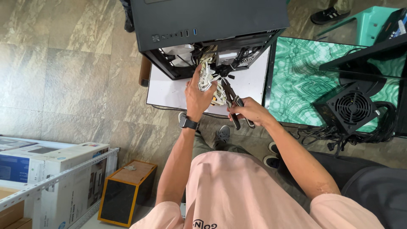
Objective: The person opens a black computer case lying on a table, takes pliers from a backpack on a chair, and uses the pliers to cut and remove cable ties from the wiring inside the case. They reposition and rotate the case on the table and finish by working on a component with a screwdriver.
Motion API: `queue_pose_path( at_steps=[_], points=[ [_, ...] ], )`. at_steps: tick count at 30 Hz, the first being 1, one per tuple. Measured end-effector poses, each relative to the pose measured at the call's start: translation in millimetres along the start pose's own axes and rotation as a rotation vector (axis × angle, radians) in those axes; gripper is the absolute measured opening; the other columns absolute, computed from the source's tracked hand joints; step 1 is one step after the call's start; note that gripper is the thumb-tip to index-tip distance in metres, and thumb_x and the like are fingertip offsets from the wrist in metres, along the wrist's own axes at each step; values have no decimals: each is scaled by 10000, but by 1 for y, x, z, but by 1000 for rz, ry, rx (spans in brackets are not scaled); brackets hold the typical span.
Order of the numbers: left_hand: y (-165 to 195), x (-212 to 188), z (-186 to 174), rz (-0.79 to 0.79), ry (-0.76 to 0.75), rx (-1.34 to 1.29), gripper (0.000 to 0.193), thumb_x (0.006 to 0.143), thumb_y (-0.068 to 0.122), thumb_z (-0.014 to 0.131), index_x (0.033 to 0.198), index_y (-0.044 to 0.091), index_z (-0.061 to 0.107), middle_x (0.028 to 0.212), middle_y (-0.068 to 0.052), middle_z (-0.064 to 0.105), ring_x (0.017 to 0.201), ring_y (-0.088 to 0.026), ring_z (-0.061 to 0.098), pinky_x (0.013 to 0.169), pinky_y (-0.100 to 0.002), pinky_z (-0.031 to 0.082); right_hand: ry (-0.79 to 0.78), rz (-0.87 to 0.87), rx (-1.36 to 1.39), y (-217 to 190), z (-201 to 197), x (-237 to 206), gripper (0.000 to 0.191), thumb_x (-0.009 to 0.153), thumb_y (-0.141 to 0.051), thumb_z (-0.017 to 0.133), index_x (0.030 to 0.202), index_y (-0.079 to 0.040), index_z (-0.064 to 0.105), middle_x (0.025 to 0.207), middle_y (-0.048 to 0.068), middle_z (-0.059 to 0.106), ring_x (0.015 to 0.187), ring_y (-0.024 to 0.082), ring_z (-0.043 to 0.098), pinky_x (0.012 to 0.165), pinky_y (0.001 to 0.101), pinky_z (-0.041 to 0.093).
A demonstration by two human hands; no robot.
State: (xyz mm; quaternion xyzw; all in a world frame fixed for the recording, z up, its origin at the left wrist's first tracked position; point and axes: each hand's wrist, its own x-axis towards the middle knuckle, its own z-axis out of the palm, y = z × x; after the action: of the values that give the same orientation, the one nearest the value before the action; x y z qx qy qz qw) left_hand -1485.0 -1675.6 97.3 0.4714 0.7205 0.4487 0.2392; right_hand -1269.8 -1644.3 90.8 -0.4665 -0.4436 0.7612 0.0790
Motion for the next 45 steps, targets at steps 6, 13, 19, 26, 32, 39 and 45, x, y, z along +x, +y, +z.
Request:
queue_pose_path(
  at_steps=[6,13,19,26,32,39,45],
  points=[
    [-3,-2,0,30,-8,153,784,793,314,783,1509,183,492,1212,-142,726,1175,-368,623,970,-522,460,27,40,-101,-13,2,-1,193,863,-121,713,922,61,689,780,138,707,685,237,701,653,368,604],
    [-4,-4,0,87,3,245,826,775,316,783,1531,194,474,1176,-147,718,1168,-348,622,945,-532,433,91,118,-141,-28,5,-4,219,852,-119,687,902,94,703,793,191,744,677,259,740,634,362,625],
    [-4,-6,-5,112,-12,227,790,773,319,784,1501,181,511,1207,-77,751,1212,-296,604,1001,-485,367,91,106,-11,-22,11,2,265,913,-189,664,906,76,682,853,141,694,750,255,725,645,395,654],
    [0,-3,-13,76,-60,228,771,760,323,785,1477,182,542,1214,-80,746,1249,-288,597,1035,-488,335,157,93,31,-14,23,11,338,950,-245,661,898,89,663,854,154,673,758,252,719,646,416,649],
    [0,-1,-18,77,-83,240,748,749,309,776,1455,193,557,1197,-92,747,1232,-298,602,1027,-495,328,195,63,136,-4,30,17,255,930,-182,654,915,72,639,857,167,682,723,290,712,621,403,627],
    [7,1,-22,104,-88,271,727,733,302,774,1421,184,573,1186,-114,745,1213,-324,603,1011,-518,339,313,-2,160,10,46,27,230,937,-147,625,943,81,652,830,149,670,708,233,682,606,394,610],
    [13,4,-27,151,-89,308,646,742,296,762,1358,174,611,1099,-139,760,1173,-358,629,1011,-526,347,354,-56,140,13,54,32,276,972,-160,577,954,100,667,830,146,689,688,218,665,607,363,611]
  ],
)
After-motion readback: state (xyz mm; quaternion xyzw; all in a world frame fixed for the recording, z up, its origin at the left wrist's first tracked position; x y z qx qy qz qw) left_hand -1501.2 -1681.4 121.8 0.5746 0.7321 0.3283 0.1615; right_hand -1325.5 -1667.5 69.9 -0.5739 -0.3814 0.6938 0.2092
